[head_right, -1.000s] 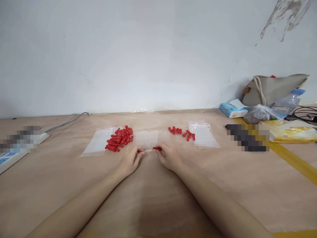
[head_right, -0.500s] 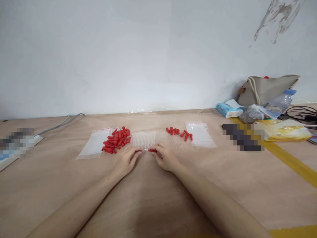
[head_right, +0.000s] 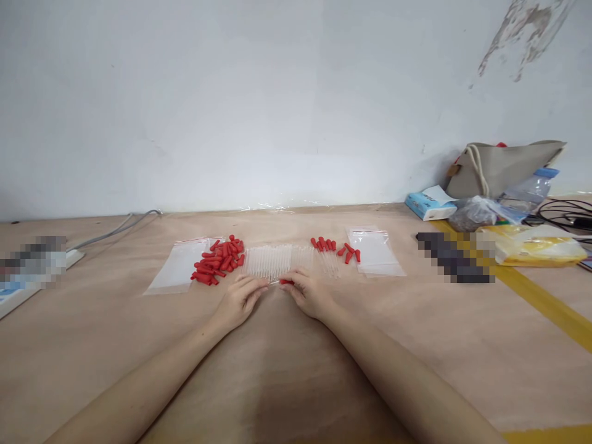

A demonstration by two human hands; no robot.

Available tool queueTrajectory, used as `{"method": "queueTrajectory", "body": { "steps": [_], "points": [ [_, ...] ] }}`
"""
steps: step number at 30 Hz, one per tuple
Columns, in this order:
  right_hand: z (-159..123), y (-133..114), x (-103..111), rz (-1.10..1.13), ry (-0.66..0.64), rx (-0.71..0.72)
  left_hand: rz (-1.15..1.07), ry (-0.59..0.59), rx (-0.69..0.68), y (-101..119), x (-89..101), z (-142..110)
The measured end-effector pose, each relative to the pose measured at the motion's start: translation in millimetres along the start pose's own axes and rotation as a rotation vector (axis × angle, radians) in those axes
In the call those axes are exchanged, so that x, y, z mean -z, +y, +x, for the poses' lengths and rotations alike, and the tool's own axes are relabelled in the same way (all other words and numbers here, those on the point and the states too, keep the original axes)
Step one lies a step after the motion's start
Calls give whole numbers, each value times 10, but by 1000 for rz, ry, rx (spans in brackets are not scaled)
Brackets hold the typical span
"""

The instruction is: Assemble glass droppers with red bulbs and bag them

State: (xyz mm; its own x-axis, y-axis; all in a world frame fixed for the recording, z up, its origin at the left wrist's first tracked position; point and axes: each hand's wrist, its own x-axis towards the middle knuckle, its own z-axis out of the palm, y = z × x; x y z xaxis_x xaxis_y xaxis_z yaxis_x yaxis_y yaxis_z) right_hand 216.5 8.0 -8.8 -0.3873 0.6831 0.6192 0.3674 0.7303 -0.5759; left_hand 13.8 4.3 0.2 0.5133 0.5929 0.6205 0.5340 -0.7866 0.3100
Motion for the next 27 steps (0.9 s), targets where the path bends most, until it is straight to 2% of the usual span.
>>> {"method": "queueTrajectory", "body": {
  "steps": [8,21,27],
  "points": [
    [-10,1,13,18,13,51,85,-75,-45,0,15,-14],
    [-31,-14,48,20,-87,100,182,-114,-114,-34,20,-16],
    [-36,2,44,8,-107,74,224,-127,-133,-40,14,-7]
  ]
}}
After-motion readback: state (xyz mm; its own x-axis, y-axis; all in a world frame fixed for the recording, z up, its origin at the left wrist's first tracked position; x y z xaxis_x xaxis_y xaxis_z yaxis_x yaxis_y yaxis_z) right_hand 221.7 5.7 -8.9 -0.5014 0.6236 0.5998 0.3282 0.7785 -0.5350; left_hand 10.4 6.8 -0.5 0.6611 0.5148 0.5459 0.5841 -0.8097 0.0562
